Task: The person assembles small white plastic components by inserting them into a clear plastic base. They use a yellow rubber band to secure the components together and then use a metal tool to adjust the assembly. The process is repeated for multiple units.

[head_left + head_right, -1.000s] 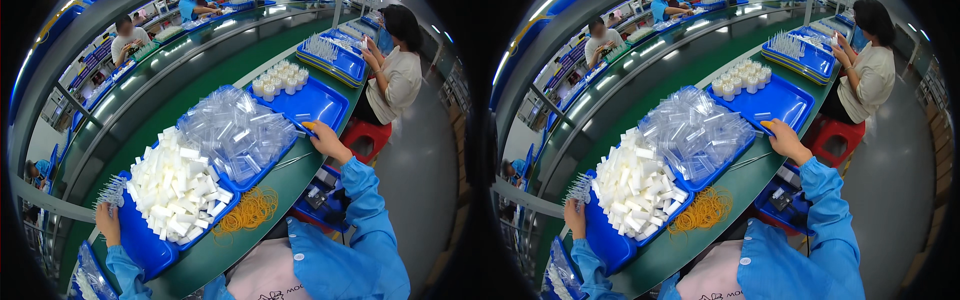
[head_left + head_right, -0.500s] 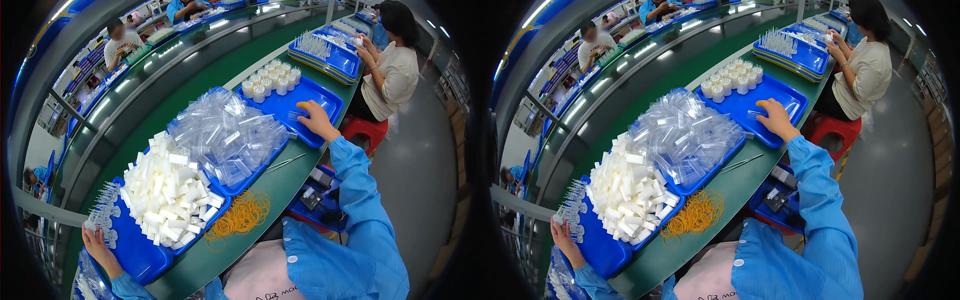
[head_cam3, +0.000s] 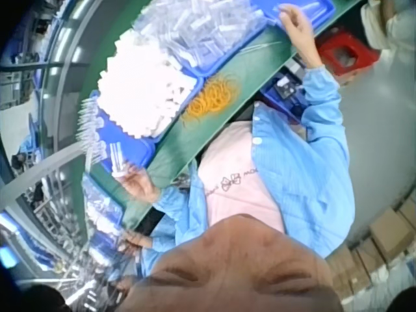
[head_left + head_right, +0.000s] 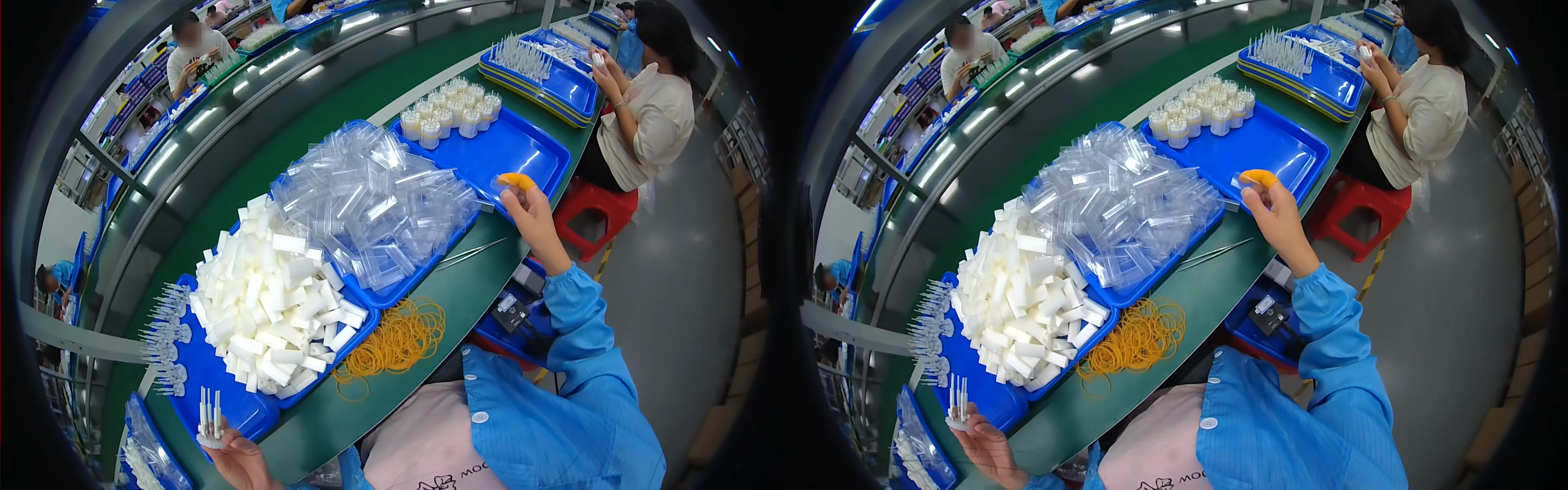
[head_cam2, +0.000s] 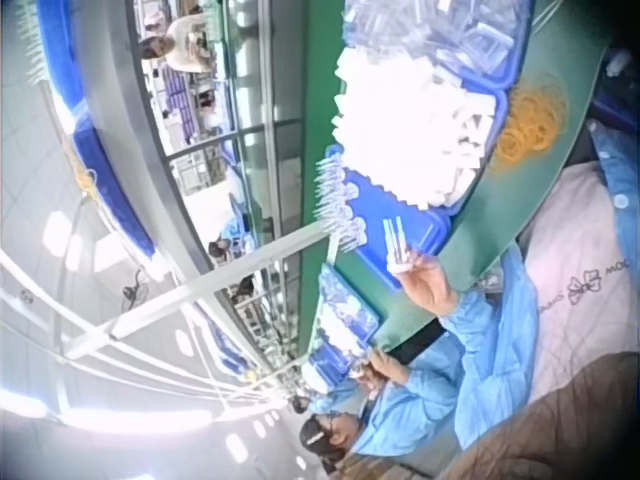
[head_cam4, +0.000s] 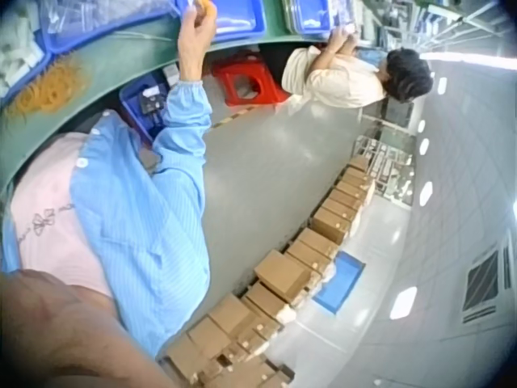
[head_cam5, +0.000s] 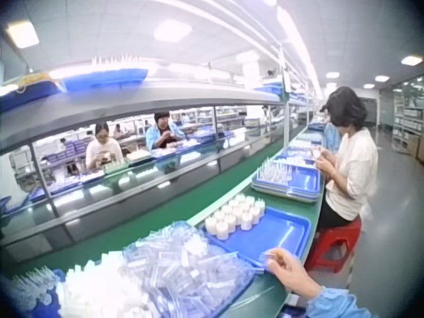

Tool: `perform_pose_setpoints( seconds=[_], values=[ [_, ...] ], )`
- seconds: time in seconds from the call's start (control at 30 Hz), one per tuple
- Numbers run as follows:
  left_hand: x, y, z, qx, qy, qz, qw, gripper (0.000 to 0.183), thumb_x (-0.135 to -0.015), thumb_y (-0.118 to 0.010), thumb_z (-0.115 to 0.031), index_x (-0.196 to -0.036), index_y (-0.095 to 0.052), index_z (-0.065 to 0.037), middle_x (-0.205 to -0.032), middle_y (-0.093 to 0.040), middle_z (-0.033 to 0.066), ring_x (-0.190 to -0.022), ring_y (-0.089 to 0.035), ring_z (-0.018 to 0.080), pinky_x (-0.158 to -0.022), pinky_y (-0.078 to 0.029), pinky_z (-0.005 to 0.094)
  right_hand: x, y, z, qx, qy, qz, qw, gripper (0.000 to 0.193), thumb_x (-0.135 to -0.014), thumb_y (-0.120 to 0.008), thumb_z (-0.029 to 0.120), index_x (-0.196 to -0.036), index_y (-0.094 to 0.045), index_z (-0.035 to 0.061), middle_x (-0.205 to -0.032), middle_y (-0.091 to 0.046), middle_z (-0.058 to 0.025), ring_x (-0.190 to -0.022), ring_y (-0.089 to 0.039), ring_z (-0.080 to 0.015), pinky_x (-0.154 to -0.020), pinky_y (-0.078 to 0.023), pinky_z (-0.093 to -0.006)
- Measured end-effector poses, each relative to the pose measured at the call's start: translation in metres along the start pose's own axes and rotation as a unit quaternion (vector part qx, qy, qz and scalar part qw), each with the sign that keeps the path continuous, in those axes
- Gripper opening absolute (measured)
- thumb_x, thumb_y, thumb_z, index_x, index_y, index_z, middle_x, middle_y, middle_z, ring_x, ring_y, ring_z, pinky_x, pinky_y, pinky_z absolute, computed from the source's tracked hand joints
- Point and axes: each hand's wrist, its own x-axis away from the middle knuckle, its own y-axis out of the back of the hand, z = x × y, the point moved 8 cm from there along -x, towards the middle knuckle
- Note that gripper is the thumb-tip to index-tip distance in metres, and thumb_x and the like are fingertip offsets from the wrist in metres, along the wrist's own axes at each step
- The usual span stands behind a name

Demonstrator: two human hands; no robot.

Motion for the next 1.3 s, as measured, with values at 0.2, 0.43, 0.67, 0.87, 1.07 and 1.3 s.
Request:
perform_pose_setpoints(
  seconds=[0.2,0.43,0.67,0.87,1.07,1.3],
  values=[
    [0.001,-0.012,0.035,0.095,0.007,0.02,0.995,0.032,-0.096,-0.049,-0.02,-0.121,-0.046,0.001,-0.109,-0.047,0.0112,-0.093,-0.058,0.0225,-0.085,-0.056,0.0364,0.017,-0.006,0.013,0.099,0.129,-0.098,0.982,0.027,-0.084,-0.064,0.013,-0.11,-0.06,0.0037,-0.098,-0.065,-0.0104,-0.092,-0.061,-0.0232,-0.085,-0.044,-0.0335],
    [0.003,-0.018,0.036,0.13,0.017,0.025,0.991,0.029,-0.096,-0.051,-0.018,-0.119,-0.047,0.0,-0.107,-0.048,0.0088,-0.089,-0.058,0.0224,-0.083,-0.056,0.0351,0.024,-0.021,0.024,0.3,0.225,-0.094,0.922,0.031,-0.075,-0.068,0.008,-0.105,-0.063,0.0072,-0.098,-0.064,-0.0098,-0.095,-0.057,-0.0302,-0.089,-0.04,-0.0387],
    [0.005,-0.015,0.039,0.141,0.011,0.008,0.99,0.029,-0.096,-0.051,-0.018,-0.118,-0.048,-0.001,-0.107,-0.048,0.0079,-0.092,-0.058,0.022,-0.082,-0.056,0.0352,0.02,-0.002,0.01,0.07,0.093,-0.101,0.988,0.035,-0.08,-0.063,0.002,-0.115,-0.057,0.0049,-0.101,-0.067,-0.0075,-0.097,-0.06,-0.0197,-0.089,-0.044,-0.0304],
    [0.012,-0.001,0.033,0.098,-0.013,-0.033,0.995,0.031,-0.093,-0.055,-0.017,-0.118,-0.049,-0.001,-0.106,-0.047,0.0079,-0.088,-0.055,0.0183,-0.081,-0.055,0.0335,0.048,-0.008,0.031,0.005,0.105,-0.061,0.993,0.033,-0.081,-0.062,0.0,-0.114,-0.059,0.0045,-0.098,-0.067,-0.0075,-0.095,-0.062,-0.0188,-0.085,-0.046,-0.0287],
    [0.012,-0.001,0.042,0.08,-0.032,-0.054,0.995,0.035,-0.09,-0.06,-0.015,-0.12,-0.048,-0.003,-0.106,-0.047,0.0066,-0.08,-0.05,0.0151,-0.074,-0.051,0.0305,0.096,-0.07,0.036,0.241,0.257,0.213,0.911,0.026,-0.075,-0.068,0.008,-0.101,-0.067,0.0064,-0.099,-0.062,-0.011,-0.093,-0.058,-0.0295,-0.081,-0.046,-0.0366],
    [0.025,-0.004,0.039,-0.199,-0.101,-0.043,0.974,0.046,-0.089,-0.062,-0.017,-0.129,-0.044,-0.007,-0.11,-0.052,0.0082,-0.083,-0.049,0.016,-0.069,-0.044,0.0273,0.1,-0.075,0.064,0.3,0.217,0.221,0.902,0.028,-0.072,-0.069,0.01,-0.1,-0.068,0.0069,-0.096,-0.055,-0.0075,-0.083,-0.05,-0.0262,-0.073,-0.039,-0.0382]
  ],
)
